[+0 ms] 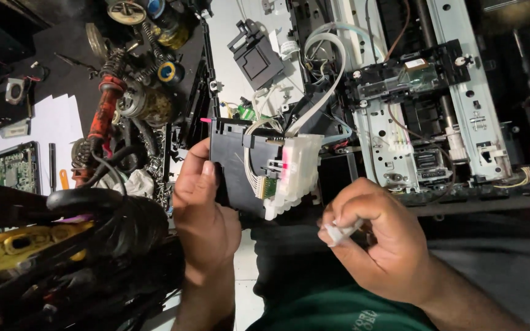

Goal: Disassembling and cleaning the internal components of a printer using a brush

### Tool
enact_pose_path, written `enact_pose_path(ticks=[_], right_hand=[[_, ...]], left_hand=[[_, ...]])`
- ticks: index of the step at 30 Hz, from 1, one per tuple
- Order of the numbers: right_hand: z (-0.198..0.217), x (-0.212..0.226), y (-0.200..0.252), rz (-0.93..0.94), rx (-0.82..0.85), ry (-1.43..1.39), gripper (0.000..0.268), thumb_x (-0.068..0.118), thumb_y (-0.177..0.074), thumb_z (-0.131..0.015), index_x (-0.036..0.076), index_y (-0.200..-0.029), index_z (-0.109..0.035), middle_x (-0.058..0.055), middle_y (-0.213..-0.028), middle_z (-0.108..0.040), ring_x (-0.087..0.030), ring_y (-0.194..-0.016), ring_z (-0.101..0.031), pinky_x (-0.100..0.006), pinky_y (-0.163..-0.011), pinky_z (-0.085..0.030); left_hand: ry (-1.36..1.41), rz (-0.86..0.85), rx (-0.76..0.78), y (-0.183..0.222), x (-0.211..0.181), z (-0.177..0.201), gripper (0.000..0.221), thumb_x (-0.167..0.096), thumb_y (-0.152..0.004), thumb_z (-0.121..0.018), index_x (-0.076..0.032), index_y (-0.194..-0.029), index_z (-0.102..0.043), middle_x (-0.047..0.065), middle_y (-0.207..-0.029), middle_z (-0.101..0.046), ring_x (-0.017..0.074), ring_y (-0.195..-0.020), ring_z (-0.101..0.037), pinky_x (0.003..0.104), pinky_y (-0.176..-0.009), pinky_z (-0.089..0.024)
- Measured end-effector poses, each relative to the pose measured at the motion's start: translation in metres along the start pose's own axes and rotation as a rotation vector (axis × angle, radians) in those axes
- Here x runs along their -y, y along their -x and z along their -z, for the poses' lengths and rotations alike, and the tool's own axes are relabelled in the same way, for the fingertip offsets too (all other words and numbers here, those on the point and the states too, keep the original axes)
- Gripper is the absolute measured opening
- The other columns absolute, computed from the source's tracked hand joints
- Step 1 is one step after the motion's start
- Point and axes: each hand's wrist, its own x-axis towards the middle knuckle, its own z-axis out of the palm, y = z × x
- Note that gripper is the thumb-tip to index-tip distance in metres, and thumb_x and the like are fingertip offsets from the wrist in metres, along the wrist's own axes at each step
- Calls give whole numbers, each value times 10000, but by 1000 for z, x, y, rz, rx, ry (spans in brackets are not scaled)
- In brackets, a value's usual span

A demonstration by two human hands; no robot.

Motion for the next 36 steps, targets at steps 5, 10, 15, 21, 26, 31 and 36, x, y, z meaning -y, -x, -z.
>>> enact_pose_path(ticks=[5, 10, 15, 21, 26, 31, 36], right_hand=[[9, 4, 0, 50, 34, 43, 119, 149, -956, -610, 83, -1051, -578, -193, -1139, -639, -230, -945, -748, -310, -828, -669], [14, -3, 12, 128, -126, 245, 217, 108, -920, -655, 126, -1123, -730, -187, -1258, -544, -264, -1171, -591, -309, -992, -607], [24, 2, 4, 73, -116, 358, 253, 18, -906, -715, 16, -1159, -694, -121, -921, -663, -168, -732, -613, -255, -613, -500], [13, 14, -8, 20, -137, 327, 117, 78, -907, -655, -20, -961, -688, -130, -881, -713, -204, -747, -697, -283, -704, -575], [4, 11, -16, 123, -167, 386, 85, 16, -863, -715, -36, -927, -696, -160, -901, -720, -217, -777, -724, -290, -713, -615], [-4, -3, -17, 223, -169, 459, 165, -14, -859, -753, -50, -993, -664, -205, -932, -684, -254, -803, -679, -321, -716, -593], [-12, -13, -18, 252, -203, 492, 336, 88, -793, -902, -70, -936, -642, -212, -921, -693, -273, -825, -698, -336, -750, -625]], left_hand=[[7, 26, -21, -1, -1, -3, 319, -169, -1004, -557, 23, -1257, -583, 131, -1043, -718, 228, -951, -719, 279, -777, -598], [15, 42, -7, 2, -4, -3, 311, -160, -1012, -543, 22, -1261, -575, 150, -1044, -723, 250, -934, -735, 231, -651, -578], [31, -3, -16, 0, 0, -3, 318, -143, -994, -580, 30, -1260, -576, 156, -1078, -724, 246, -986, -732, 286, -815, -607], [-303, 22, -14, 5, -12, -6, 343, -212, -1063, -443, 10, -1305, -541, 127, -977, -754, 63, -489, -611, 180, -260, -235], [33, 59, -30, 4, -3, -2, 317, -139, -1045, -530, 37, -1308, -552, 198, -1118, -737, 191, -837, -746, 183, -480, -468], [-103, 51, -96, 5, -5, -4, 354, -179, -1029, -523, 7, -1326, -573, 176, -1138, -746, 201, -892, -758, 175, -503, -515], [-153, 13, -53, 1, -3, -4, 336, -178, -1019, -483, 18, -1275, -578, 156, -1078, -726, 253, -973, -738, 294, -788, -620]])
